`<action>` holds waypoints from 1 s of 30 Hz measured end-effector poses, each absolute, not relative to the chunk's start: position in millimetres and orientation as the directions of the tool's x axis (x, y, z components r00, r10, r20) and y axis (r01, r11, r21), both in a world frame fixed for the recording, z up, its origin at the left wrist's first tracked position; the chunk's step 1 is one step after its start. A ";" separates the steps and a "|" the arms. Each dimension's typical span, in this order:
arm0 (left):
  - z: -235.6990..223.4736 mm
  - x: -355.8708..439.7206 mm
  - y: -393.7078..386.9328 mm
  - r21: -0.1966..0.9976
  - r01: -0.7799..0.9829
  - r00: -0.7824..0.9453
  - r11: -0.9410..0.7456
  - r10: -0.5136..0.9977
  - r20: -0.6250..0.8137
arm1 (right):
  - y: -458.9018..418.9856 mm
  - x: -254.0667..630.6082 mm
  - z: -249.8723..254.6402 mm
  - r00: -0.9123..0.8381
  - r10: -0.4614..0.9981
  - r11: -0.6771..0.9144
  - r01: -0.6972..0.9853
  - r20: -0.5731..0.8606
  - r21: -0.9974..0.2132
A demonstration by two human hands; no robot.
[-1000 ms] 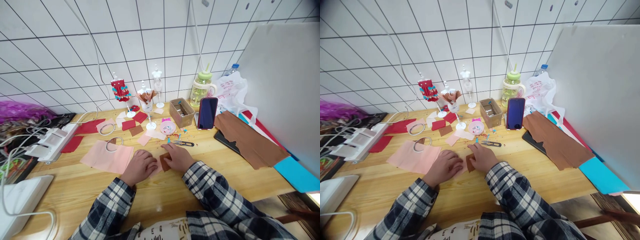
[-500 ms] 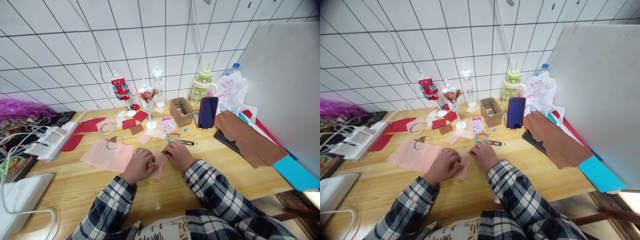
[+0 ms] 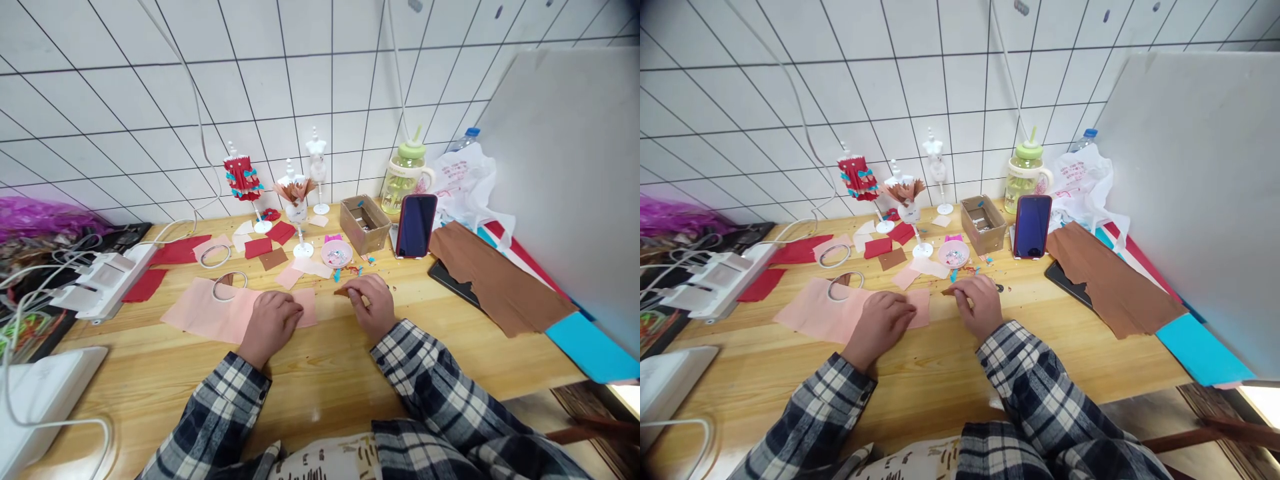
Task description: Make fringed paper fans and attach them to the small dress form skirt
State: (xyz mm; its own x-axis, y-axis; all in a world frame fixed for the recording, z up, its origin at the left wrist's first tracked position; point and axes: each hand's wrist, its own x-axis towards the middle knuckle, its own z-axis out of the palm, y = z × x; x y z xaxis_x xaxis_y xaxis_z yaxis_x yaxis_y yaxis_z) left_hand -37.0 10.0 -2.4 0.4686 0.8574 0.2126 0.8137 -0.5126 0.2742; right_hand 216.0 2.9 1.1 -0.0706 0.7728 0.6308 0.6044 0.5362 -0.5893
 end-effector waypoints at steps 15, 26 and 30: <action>-3.0 -36.9 8.1 0.362 0.832 0.408 -0.420 0.906 0.113 | -15.8 188.1 -3.7 -0.733 0.643 0.699 0.440 0.224 -0.564; -5.2 -36.6 8.9 0.421 0.814 0.391 -0.399 0.914 0.109 | -5.4 196.6 -7.8 -0.474 0.845 0.531 0.684 0.248 -0.500; -5.0 -34.5 8.3 0.394 0.832 0.375 -0.390 0.919 0.117 | -0.2 201.1 -10.1 -0.468 0.871 0.460 0.672 0.150 -0.581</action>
